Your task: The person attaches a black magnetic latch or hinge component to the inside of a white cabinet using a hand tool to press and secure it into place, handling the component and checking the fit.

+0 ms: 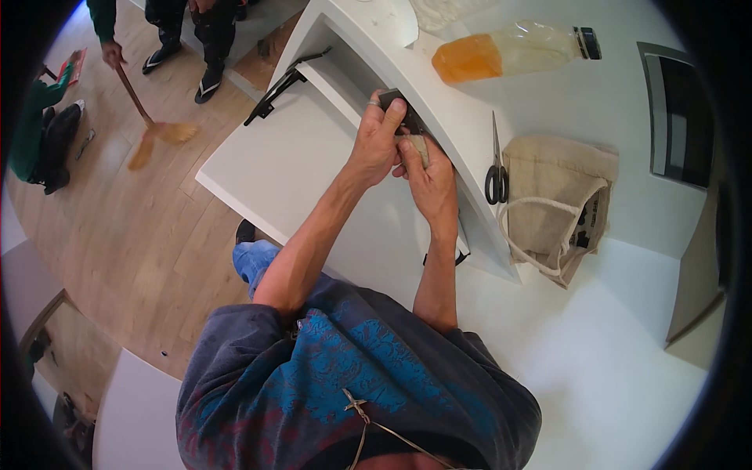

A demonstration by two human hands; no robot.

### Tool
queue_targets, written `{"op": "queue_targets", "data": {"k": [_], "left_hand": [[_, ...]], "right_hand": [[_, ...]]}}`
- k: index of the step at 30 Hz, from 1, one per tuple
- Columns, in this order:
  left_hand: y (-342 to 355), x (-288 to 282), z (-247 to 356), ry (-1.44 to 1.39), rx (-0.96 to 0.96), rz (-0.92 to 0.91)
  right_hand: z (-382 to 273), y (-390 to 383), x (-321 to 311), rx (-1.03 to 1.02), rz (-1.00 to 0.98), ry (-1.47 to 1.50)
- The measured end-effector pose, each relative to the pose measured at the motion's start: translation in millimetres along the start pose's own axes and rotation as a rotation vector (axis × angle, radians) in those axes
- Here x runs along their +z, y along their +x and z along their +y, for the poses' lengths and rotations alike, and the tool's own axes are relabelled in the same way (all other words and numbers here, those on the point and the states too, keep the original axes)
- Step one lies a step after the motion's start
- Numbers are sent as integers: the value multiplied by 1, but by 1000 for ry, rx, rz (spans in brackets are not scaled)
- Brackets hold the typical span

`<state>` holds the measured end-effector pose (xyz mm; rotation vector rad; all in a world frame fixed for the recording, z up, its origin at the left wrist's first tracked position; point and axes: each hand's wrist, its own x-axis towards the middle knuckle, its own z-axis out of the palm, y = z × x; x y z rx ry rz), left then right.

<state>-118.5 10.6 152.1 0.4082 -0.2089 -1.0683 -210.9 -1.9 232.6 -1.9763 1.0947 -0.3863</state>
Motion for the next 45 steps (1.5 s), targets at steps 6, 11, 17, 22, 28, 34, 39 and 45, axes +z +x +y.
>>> {"op": "queue_targets", "data": {"k": [6, 11, 17, 22, 28, 34, 39, 45], "left_hand": [[-4, 2, 2, -29, -45, -19], [-2, -3, -6, -17, -30, -30], [-1, -2, 1, 15, -19, -7], [-1, 2, 12, 39, -18, -10], [4, -6, 11, 36, 21, -22], [6, -16, 18, 21, 128, -113], [22, -22, 12, 232, 208, -13], [-4, -17, -4, 193, 43, -166]], "right_hand": [[0, -3, 0, -15, 9, -2], [5, -3, -2, -4, 7, 0], [5, 1, 1, -17, 6, 4], [-3, 7, 5, -24, 4, -16], [1, 6, 3, -47, -23, 6], [18, -25, -22, 162, -179, 25], [41, -54, -27, 139, -84, 126], [68, -77, -41, 112, 35, 205]]}}
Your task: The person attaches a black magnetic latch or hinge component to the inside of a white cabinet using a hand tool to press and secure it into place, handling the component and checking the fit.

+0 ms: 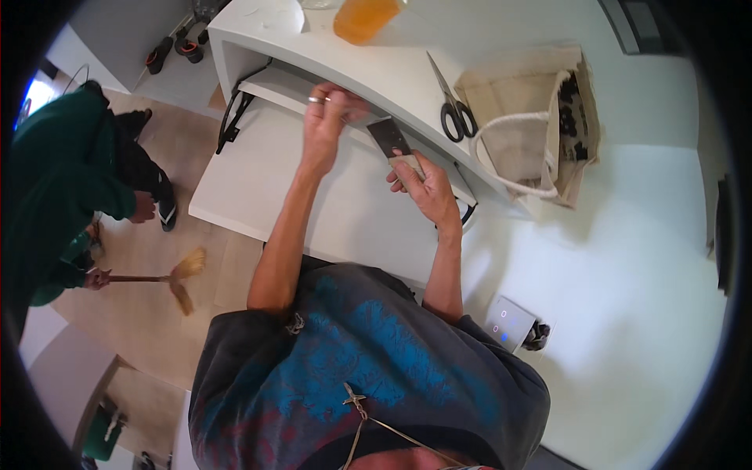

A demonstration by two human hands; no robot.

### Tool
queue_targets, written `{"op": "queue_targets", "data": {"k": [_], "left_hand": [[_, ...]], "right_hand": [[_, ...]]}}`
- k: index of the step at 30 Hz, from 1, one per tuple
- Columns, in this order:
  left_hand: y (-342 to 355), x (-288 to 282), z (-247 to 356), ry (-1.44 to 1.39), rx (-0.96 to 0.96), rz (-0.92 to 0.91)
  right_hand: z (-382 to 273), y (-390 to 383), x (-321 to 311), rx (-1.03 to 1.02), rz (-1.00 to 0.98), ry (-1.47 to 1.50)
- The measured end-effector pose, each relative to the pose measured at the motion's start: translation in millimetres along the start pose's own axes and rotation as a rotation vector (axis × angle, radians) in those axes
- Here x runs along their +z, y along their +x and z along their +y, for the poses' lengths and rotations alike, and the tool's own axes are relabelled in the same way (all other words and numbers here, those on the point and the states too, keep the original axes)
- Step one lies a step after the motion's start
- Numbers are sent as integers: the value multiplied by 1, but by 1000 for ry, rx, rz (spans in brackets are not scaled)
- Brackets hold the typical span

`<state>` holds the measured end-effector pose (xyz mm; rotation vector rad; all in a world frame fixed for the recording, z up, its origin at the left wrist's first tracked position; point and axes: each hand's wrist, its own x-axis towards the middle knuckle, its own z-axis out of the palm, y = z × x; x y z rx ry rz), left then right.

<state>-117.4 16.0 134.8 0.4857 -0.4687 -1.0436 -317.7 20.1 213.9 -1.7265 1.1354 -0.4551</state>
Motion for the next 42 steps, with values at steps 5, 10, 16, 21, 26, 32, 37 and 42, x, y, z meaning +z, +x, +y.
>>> {"op": "queue_targets", "data": {"k": [5, 10, 16, 21, 26, 32, 37, 42], "left_hand": [[-11, 34, -32, 102, -65, -126], [-13, 38, -27, 156, -112, -166], [-11, 29, -15, 263, -133, -175], [-13, 44, -14, 260, -130, -217], [-9, 38, -25, 278, -115, -214], [-14, 41, -23, 210, -158, -224], [-22, 43, -22, 168, -208, -225], [-32, 55, -25, 126, -266, -224]], "right_hand": [[15, -18, -13, 14, 72, 16], [28, -35, -16, 3, 155, 81], [50, -44, -9, -34, 175, 98], [45, -48, -8, -57, 233, 70], [47, -50, -15, -50, 235, 61], [57, -59, -22, -49, 273, 80], [63, -59, -26, -36, 247, 82], [66, -58, -37, -34, 174, 66]]}}
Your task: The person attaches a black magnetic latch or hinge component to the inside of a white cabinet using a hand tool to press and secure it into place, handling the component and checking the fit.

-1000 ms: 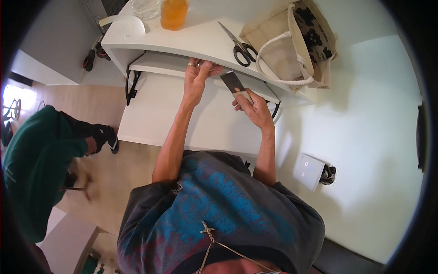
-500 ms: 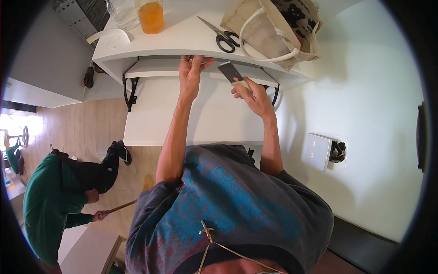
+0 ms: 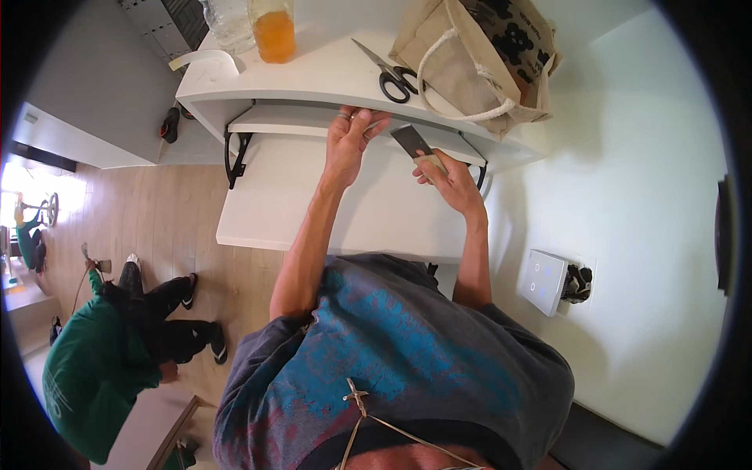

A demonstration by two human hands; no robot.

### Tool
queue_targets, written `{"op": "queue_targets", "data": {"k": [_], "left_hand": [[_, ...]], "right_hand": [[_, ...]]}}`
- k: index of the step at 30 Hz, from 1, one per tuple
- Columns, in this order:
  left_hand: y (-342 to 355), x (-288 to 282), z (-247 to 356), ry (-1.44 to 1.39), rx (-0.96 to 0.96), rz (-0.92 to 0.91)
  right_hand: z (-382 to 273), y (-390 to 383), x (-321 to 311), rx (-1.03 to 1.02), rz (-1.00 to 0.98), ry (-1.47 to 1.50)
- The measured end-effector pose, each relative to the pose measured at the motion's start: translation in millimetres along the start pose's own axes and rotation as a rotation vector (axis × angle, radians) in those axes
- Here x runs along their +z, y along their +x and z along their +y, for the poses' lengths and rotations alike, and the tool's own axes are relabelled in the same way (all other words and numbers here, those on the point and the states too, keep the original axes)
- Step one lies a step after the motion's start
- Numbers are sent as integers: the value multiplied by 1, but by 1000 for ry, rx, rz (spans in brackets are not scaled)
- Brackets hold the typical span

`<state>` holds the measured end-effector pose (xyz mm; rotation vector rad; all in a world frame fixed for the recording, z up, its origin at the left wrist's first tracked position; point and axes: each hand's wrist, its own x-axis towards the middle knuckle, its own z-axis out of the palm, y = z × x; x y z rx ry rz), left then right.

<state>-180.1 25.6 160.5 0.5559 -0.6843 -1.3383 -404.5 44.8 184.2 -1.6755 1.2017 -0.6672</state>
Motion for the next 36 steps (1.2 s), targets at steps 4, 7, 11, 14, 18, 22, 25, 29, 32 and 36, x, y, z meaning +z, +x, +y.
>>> {"op": "queue_targets", "data": {"k": [4, 7, 11, 14, 18, 22, 25, 29, 32, 36], "left_hand": [[-9, 9, 4, 19, -4, 29], [-15, 17, 0, -3, -13, 18], [-17, 20, 3, 15, -2, 13], [-15, 4, 4, 29, 32, -4], [-9, -4, -11, 42, -54, 19], [-3, 4, -10, 36, -39, 18], [5, 4, -14, 76, -15, -7], [6, 7, -18, 117, 13, 6], [4, 14, -16, 120, 29, 33], [5, 12, -13, 121, 32, 10]], "right_hand": [[1, -5, -9, 27, -4, -6], [6, -9, -12, 38, -11, 11], [11, -12, -11, 49, -29, 26], [14, -6, -7, 51, -55, 60], [28, -3, -10, -5, -72, 99], [33, -2, -4, 45, -87, 103], [16, -4, 0, 39, -126, 36], [20, -8, 1, 44, -112, 52], [23, -4, 0, 50, -145, 79], [36, 4, 3, 32, -200, 107]]}}
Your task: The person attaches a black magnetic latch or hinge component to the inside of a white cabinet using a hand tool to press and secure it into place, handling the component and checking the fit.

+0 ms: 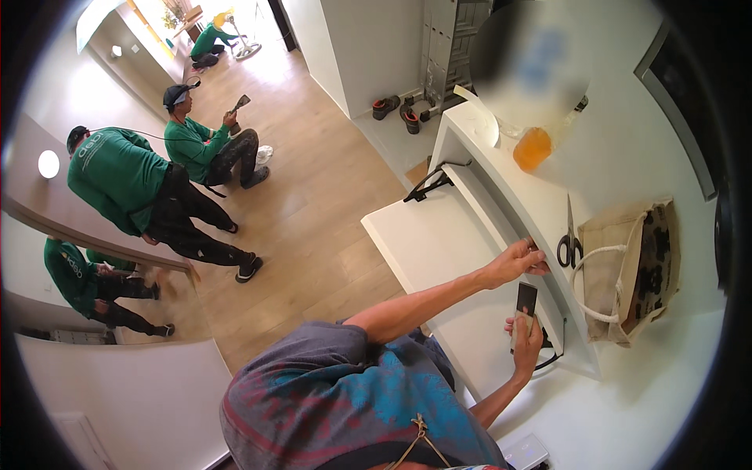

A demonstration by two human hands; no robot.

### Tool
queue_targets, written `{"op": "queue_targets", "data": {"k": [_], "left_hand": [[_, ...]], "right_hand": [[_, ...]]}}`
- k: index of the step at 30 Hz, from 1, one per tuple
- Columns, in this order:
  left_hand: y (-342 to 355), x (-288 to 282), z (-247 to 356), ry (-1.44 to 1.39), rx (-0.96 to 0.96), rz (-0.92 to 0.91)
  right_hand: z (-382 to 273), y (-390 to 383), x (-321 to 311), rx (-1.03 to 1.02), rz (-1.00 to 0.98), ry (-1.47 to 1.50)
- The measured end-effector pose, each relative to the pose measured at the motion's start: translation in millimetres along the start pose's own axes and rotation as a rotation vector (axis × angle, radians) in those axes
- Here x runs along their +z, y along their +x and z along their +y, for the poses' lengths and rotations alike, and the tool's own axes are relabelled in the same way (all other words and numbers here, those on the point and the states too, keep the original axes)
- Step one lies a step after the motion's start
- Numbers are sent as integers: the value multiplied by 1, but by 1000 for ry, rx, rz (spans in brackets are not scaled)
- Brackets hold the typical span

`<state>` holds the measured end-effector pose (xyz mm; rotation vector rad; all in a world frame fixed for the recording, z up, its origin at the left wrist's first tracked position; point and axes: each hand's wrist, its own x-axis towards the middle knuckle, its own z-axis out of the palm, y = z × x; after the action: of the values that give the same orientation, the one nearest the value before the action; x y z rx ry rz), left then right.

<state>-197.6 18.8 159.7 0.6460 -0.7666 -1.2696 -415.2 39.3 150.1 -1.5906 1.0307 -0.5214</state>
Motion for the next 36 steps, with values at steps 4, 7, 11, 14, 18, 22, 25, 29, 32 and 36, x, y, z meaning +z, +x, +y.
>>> {"op": "queue_targets", "data": {"k": [4, 7, 11, 14, 18, 22, 25, 29, 32, 36], "left_hand": [[-11, -6, 7, 39, 12, 19], [-29, -28, 0, 73, 12, 131], [-68, -59, 3, 132, 2, 237], [-108, -76, 15, 259, -41, 301], [-126, -82, 28, 415, -37, 322], [-109, -50, 29, 420, -23, 252], [-110, -43, 24, 539, -85, 164], [-129, -55, 10, 697, -175, 176], [-132, -54, -4, 727, -220, 179], [-125, -31, -12, 812, -179, -28]], "right_hand": [[-11, 2, 5, -17, 8, -37], [-6, 5, 7, -34, -31, -24], [-9, 5, 8, -63, -15, -22], [-11, 5, 9, -57, 9, 7], [-3, 10, 23, -57, -4, 33], [9, 13, 43, -134, 21, 123], [16, 15, 47, -161, 33, 147], [13, 11, 41, -147, 75, 95], [15, 7, 39, -120, 112, 112], [27, 2, 32, -94, 92, 58]]}}
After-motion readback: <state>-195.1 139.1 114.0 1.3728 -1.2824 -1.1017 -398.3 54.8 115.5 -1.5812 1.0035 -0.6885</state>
